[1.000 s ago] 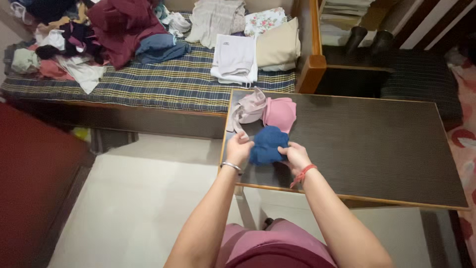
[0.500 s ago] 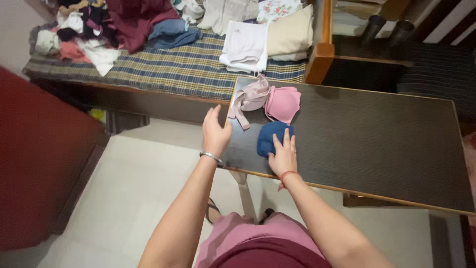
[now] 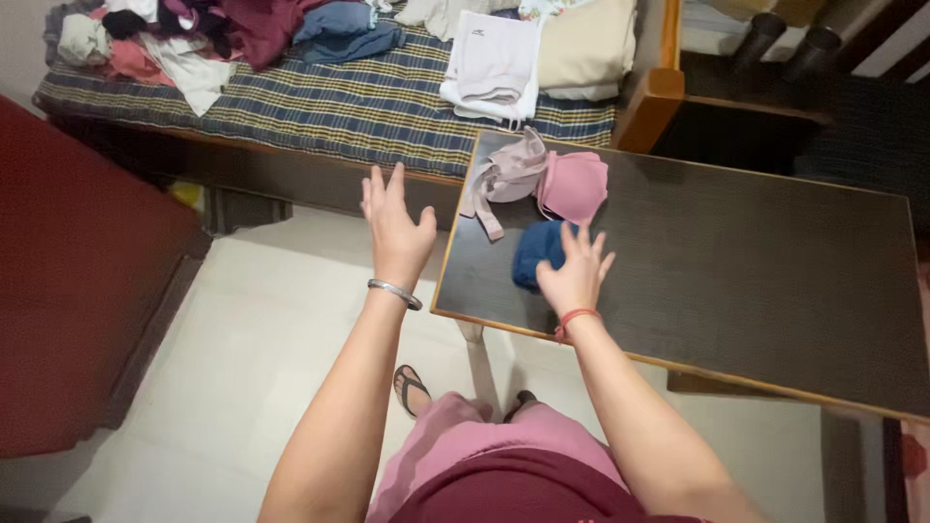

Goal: The person folds various garments from a pile on a bed, including a white t-shirt, blue shorts, a maroon towel, a dark blue t-shirt, and denim jeans. Each item is smoothed, folded, and placed into a neat stack on the bed.

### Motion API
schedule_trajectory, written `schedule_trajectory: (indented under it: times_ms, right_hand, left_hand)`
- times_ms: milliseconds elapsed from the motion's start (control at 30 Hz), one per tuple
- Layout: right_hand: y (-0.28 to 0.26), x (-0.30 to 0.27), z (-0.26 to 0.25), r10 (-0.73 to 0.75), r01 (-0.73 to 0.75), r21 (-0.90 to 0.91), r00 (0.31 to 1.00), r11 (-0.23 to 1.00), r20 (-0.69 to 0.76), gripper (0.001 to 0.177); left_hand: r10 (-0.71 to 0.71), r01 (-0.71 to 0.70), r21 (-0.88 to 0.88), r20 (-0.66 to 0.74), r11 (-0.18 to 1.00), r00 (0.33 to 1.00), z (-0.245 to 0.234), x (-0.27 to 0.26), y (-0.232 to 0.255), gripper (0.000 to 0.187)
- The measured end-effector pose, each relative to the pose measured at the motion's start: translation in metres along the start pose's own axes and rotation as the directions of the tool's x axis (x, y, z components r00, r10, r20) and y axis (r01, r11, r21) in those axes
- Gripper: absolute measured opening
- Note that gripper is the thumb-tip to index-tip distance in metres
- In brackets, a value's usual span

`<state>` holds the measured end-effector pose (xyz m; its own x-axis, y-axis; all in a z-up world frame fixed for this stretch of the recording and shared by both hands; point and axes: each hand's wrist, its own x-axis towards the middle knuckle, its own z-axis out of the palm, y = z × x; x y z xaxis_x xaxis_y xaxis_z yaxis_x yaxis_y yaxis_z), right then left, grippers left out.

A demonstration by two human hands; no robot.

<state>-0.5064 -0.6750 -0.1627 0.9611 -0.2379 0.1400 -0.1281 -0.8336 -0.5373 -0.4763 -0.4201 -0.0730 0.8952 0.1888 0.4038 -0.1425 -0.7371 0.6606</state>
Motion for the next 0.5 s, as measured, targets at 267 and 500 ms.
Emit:
schedule_trajectory:
  times_ms: [267,500]
  right_hand:
    - [-0.102,0.059,-0.022,-0.347,0.418,0.228,0.890,0.879,-0.295,0.101]
    - [-0.217,0.065,-0.002,-0.353,0.413,0.296,0.905,0.861,-0.236,0.104]
  left_hand:
    - [0.019,-0.020,-0.009,-0.068,1.000,0.997,-0.066,0.044,-0.022,0.073]
    - [0.146,-0.147,0.003,-0.134,0.989,0.980,-0.148,0.088,-0.072,0.072]
